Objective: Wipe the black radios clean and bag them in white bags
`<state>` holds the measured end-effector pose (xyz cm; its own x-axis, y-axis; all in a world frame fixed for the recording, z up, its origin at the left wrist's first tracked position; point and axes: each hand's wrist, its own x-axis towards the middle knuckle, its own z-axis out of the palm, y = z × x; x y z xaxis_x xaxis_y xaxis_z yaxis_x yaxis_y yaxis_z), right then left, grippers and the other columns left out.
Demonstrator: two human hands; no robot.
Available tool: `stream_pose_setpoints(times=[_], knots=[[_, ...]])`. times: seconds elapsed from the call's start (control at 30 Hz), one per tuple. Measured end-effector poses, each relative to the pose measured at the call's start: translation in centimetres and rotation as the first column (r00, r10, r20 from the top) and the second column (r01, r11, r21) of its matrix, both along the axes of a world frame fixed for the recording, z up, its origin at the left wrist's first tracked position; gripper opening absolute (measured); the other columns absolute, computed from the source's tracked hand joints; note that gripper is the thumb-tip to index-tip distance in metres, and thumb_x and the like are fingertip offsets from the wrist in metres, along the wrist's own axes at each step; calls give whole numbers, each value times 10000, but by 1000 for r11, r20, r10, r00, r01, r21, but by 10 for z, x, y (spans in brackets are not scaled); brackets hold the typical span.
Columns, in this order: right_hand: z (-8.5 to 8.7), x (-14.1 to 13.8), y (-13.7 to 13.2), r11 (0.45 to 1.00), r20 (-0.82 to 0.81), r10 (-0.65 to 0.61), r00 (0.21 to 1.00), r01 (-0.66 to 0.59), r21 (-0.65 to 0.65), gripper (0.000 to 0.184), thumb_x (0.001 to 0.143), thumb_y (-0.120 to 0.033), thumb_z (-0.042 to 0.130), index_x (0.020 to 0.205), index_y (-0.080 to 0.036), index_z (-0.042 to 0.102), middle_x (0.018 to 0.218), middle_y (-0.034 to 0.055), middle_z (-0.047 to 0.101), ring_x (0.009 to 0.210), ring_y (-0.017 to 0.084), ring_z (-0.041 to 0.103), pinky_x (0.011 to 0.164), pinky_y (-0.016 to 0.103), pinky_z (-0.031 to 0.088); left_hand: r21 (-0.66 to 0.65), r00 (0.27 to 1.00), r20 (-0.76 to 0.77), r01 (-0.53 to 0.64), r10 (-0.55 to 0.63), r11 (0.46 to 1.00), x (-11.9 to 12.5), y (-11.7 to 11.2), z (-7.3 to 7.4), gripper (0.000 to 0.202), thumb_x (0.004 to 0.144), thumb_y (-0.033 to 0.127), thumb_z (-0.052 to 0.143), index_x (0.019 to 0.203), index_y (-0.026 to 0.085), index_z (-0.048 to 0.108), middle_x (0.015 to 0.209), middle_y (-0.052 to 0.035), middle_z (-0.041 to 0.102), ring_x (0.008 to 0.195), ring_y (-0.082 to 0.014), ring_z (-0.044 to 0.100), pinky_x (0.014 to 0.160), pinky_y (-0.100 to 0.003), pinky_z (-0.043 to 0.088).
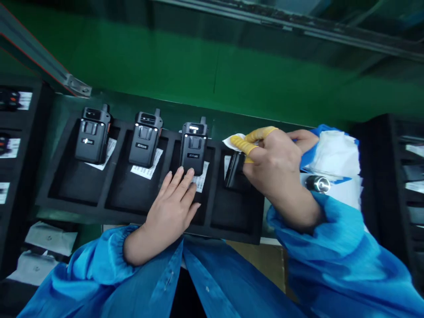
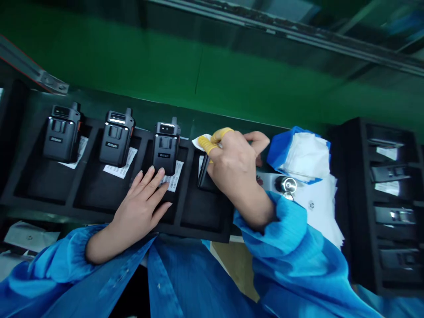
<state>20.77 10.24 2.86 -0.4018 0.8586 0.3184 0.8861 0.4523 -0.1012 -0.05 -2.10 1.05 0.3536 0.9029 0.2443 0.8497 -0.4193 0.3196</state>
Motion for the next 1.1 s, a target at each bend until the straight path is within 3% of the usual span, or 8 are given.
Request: stream_pose_setpoints(times=[0.13, 0.23, 0.33, 0.43, 0.63, 0.87, 1.0, 1.1], knots=[[5, -16, 4, 998, -105, 44, 994, -38, 57, 240, 818, -189, 456, 767, -217, 689, 793, 73, 548, 801, 210, 430, 743, 434, 257, 27, 997, 77, 10, -12, 1000, -14, -2, 7, 294, 939, 251, 510, 1147, 96, 648, 1404, -212, 537, 1353, -330, 467, 1086, -528, 431], [13, -40, 11, 995, -136, 87, 987, -78, 69, 268, 824, -168, 460, 802, -243, 717, 811, 69, 572, 837, 219, 450, 767, 449, 242, 70, 993, 86, -93, 87, 993, -43, -4, 11, 311, 942, 251, 509, 1209, 129, 612, 1388, -186, 563, 1360, -305, 464, 1129, -549, 368], [27, -72, 19, 998, -114, 65, 991, -64, 20, 296, 832, -140, 454, 866, -245, 728, 869, 62, 593, 872, 223, 481, 788, 445, 225, 112, 982, 28, -188, 186, 976, -75, -3, 8, 357, 944, 255, 508, 1269, 121, 570, 1369, -188, 579, 1362, -327, 456, 1121, -573, 362], [34, -111, 29, 997, -91, 8, 996, -15, -80, 317, 840, -111, 436, 906, -226, 724, 932, 57, 600, 905, 226, 497, 781, 413, 210, 67, 986, -71, -147, 152, 987, -90, 0, -1, 425, 949, 262, 492, 1339, 96, 519, 1423, -209, 522, 1384, -337, 422, 1116, -559, 367], [9, -173, 45, 982, 15, 168, 986, -166, -92, 309, 881, -107, 417, 870, -221, 705, 973, 48, 585, 918, 207, 446, 791, 393, 196, 69, 984, -97, -141, 147, 988, -86, 1, -8, 431, 959, 281, 458, 1326, 68, 526, 1408, -196, 541, 1344, -323, 477, 1121, -539, 364], [-2, -156, 40, 920, 174, 392, 903, -385, -75, 401, 948, -113, 345, 862, -254, 710, 852, 15, 604, 862, 167, 417, 867, 410, 175, 16, 987, -38, -154, 155, 988, -87, 1, -5, 427, 946, 241, 457, 1344, 102, 526, 1400, -168, 558, 1342, -307, 484, 1144, -541, 327], [-2, -125, 43, 966, 158, 253, 955, -257, 9, 404, 934, -118, 335, 781, -218, 695, 822, 26, 593, 847, 167, 433, 861, 427, 190, 26, 989, -45, -142, 143, 990, -86, 3, -4, 397, 955, 246, 454, 1307, 90, 549, 1391, -149, 569, 1306, -300, 521, 1139, -508, 338], [1, -124, 44, 994, 107, 107, 988, -110, 15, 362, 922, -154, 359, 776, -204, 687, 867, 56, 596, 854, 184, 444, 842, 448, 205, 32, 989, -40, -139, 140, 990, -87, 3, -3, 402, 953, 236, 466, 1318, 82, 535, 1384, -137, 579, 1297, -300, 529, 1140, -498, 329]])
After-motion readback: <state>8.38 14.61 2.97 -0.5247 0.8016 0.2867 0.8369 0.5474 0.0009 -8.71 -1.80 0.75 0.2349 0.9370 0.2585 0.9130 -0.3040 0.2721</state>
